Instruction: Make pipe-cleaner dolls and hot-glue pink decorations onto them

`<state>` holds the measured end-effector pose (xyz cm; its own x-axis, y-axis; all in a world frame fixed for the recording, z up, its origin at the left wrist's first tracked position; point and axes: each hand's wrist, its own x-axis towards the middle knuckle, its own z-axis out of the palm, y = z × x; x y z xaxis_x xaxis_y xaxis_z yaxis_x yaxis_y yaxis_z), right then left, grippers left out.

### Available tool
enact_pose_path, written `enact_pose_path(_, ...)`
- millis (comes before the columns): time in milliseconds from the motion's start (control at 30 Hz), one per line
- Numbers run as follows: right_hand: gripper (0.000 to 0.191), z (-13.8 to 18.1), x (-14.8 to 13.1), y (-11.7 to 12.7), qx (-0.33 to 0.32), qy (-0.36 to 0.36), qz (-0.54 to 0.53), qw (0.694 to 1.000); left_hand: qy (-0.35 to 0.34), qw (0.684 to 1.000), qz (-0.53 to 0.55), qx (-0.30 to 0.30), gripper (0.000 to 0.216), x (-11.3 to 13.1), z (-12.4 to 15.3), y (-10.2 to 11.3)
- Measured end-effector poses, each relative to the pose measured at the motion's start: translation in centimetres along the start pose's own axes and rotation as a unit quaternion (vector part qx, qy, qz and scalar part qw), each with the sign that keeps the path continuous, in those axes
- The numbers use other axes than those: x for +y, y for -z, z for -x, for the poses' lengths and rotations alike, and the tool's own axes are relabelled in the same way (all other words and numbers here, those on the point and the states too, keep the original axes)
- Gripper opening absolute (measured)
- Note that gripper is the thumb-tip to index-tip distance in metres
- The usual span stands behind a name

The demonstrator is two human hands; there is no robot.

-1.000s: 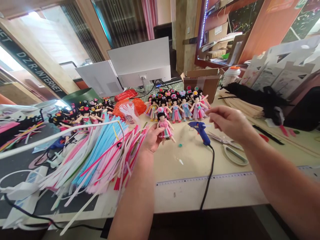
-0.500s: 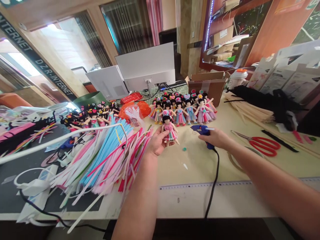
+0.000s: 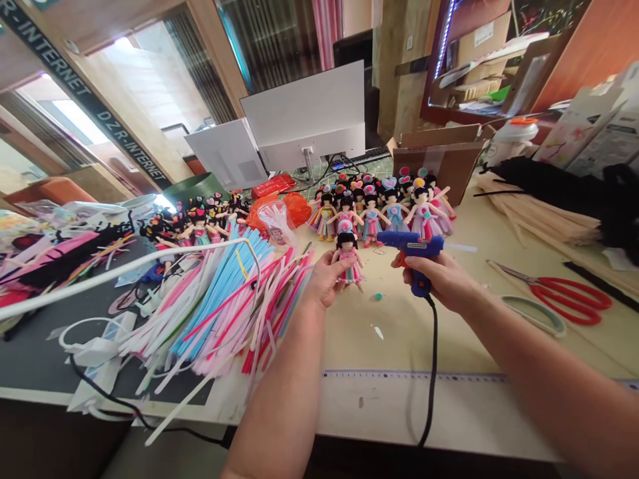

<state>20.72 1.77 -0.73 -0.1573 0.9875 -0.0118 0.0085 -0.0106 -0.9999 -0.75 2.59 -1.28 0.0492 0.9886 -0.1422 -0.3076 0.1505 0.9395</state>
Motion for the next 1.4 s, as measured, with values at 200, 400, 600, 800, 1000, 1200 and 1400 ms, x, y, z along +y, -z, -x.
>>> enact_pose_path(200,0.023,0.7,0.3,0.0,-0.045,0.006,-0.002,0.999,-0.047,0.998,-0.040,0.025,0.030,-0.5,-0.1,-0.6)
enact_pose_path(400,0.022,1.0,0.1,-0.4,-0.050,0.001,-0.013,0.999,-0.100,0.988,-0.101,0.068,0.018,-0.8,-0.3,-0.9)
enact_pose_path(600,0.027,1.3,0.2,-0.5,-0.064,-0.002,-0.010,0.998,-0.042,0.998,-0.047,0.006,0.033,-0.2,0.2,-0.9)
enact_pose_path(800,0.035,1.7,-0.7,-0.8,-0.039,-0.030,0.054,0.997,-0.002,0.998,-0.018,-0.057,0.046,-0.2,0.3,-0.6)
enact_pose_path(1000,0.033,2.0,-1.4,-1.3,-0.024,-0.015,0.132,0.991,-0.010,0.997,-0.071,-0.023,0.046,-0.3,0.3,-0.8)
enact_pose_path(1200,0.031,2.1,-1.0,-1.5,-0.029,0.018,0.148,0.988,-0.036,0.993,-0.109,-0.011,0.039,-0.1,0.7,-1.1)
enact_pose_path(1400,0.033,1.9,-0.6,-1.3,-0.017,0.049,0.201,0.978,-0.046,0.991,-0.123,-0.009,0.037,-0.1,0.7,-1.2)
